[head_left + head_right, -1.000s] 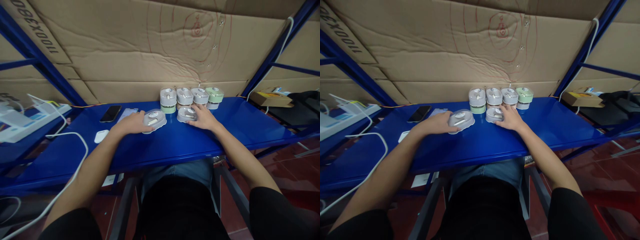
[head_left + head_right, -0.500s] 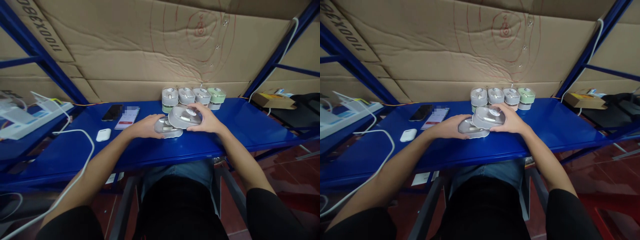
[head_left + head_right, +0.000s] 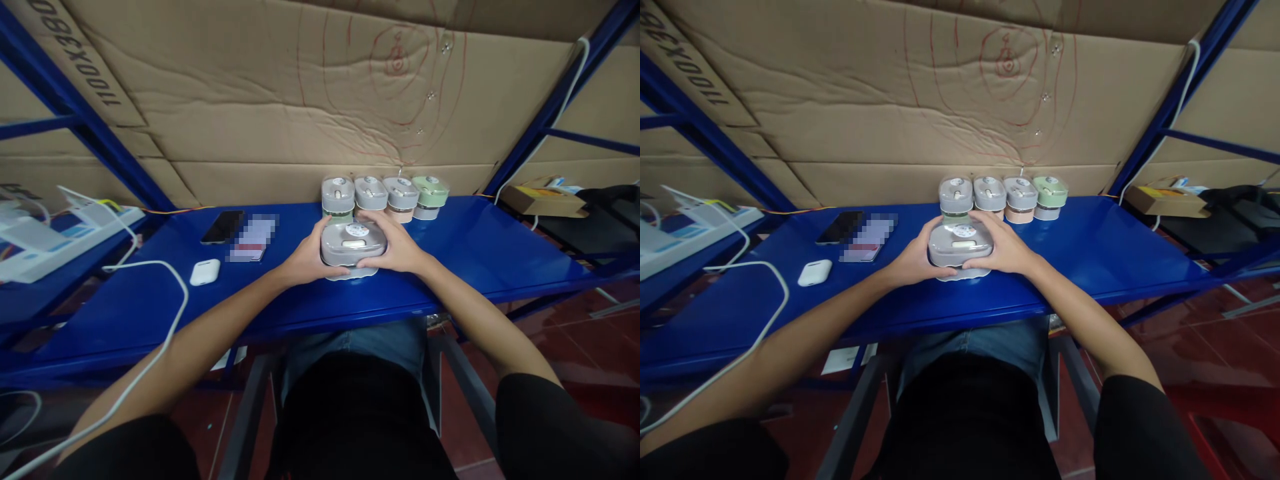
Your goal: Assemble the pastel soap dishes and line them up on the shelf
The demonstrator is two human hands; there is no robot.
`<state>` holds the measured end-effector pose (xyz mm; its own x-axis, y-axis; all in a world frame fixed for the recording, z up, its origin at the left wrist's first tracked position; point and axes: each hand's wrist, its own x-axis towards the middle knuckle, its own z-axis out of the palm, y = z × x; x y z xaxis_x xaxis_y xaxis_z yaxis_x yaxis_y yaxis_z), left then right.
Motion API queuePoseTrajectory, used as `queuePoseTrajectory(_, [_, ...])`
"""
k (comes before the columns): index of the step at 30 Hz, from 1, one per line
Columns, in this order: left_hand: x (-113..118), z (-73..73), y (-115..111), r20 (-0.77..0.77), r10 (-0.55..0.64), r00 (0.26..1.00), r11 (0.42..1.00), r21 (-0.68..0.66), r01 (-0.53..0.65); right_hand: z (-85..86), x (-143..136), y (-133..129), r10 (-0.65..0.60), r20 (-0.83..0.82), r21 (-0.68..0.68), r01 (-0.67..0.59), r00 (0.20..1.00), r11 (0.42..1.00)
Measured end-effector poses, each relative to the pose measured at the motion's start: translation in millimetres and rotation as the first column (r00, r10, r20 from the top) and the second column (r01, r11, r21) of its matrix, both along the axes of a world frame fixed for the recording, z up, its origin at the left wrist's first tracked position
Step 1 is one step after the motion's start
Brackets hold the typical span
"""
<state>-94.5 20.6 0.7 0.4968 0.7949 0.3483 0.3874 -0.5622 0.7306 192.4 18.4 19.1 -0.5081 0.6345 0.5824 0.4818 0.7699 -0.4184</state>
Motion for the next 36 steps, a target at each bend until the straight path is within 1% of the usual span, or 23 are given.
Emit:
queuePoseTrajectory(3, [-1,-1.1,0,0.015,0.027,1.0,0.999,-0.022,-0.027,-4.3,-2,3,0.014,-0.01,0.004,-0.014,1.0,1.0])
queuePoseTrajectory(6, [0,0.1,-1,0.016,0.045,0.999,0.999,-0.029,-0.044,-5.7,3,7,0.004,-0.027,0.012,-0.004,1.0,1.0])
queuePoseTrajectory(9, [-1,3.4,-1,0.027,0.075,0.997,0.997,-0.019,-0.074,-5.1,15,11,-0.043,-0.125,0.02,0.046,0.991,0.999])
queuePoseTrajectory(12, [-7,5.6,-4,0.012,0.185,0.983,0.983,-0.016,-0.185,-4.8,28,19,-0.123,-0.249,0.008,0.129,0.961,0.992])
queuePoseTrajectory(14, [-14,4.5,-9,-0.004,0.298,0.955,0.954,-0.021,-0.298,-5.4,35,24,-0.187,-0.29,-0.015,0.191,0.938,0.981])
queuePoseTrajectory(16, [-24,1.6,-16,0.007,0.412,0.911,0.911,-0.008,-0.412,-6.6,38,28,-0.229,-0.31,-0.036,0.229,0.923,0.973])
queuePoseTrajectory(18, [-34,-1.3,-20,0.033,0.5,0.866,0.865,0.029,-0.501,-8.1,37,29,-0.243,-0.311,-0.045,0.241,0.919,0.97])
queuePoseTrajectory(20, [-43,-2.1,-19,0.033,0.573,0.819,0.817,0.061,-0.574,-9.5,33,29,-0.252,-0.296,-0.04,0.252,0.921,0.967])
queuePoseTrajectory(24, [-51,2.9,-3,-0.024,0.713,0.701,0.7,0.079,-0.709,-11.6,27,27,-0.273,-0.27,-0.011,0.28,0.923,0.96])
queuePoseTrajectory(26, [-49,6.8,7,-0.047,0.751,0.659,0.66,0.084,-0.746,-12.4,28,29,-0.29,-0.273,-0.01,0.299,0.917,0.954])
queuePoseTrajectory(32, [-26,18.0,42,-0.122,0.787,0.604,0.614,0.067,-0.787,-14.8,35,37,-0.374,-0.322,-0.04,0.382,0.87,0.923])
queuePoseTrajectory(34, [-17,21.0,54,-0.132,0.804,0.58,0.59,0.053,-0.806,-15.8,37,39,-0.397,-0.346,-0.035,0.411,0.85,0.911])
queuePoseTrajectory(36, [-10,22.9,65,-0.136,0.826,0.547,0.557,0.047,-0.829,-16.4,44,45,-0.438,-0.386,-0.017,0.468,0.812,0.883])
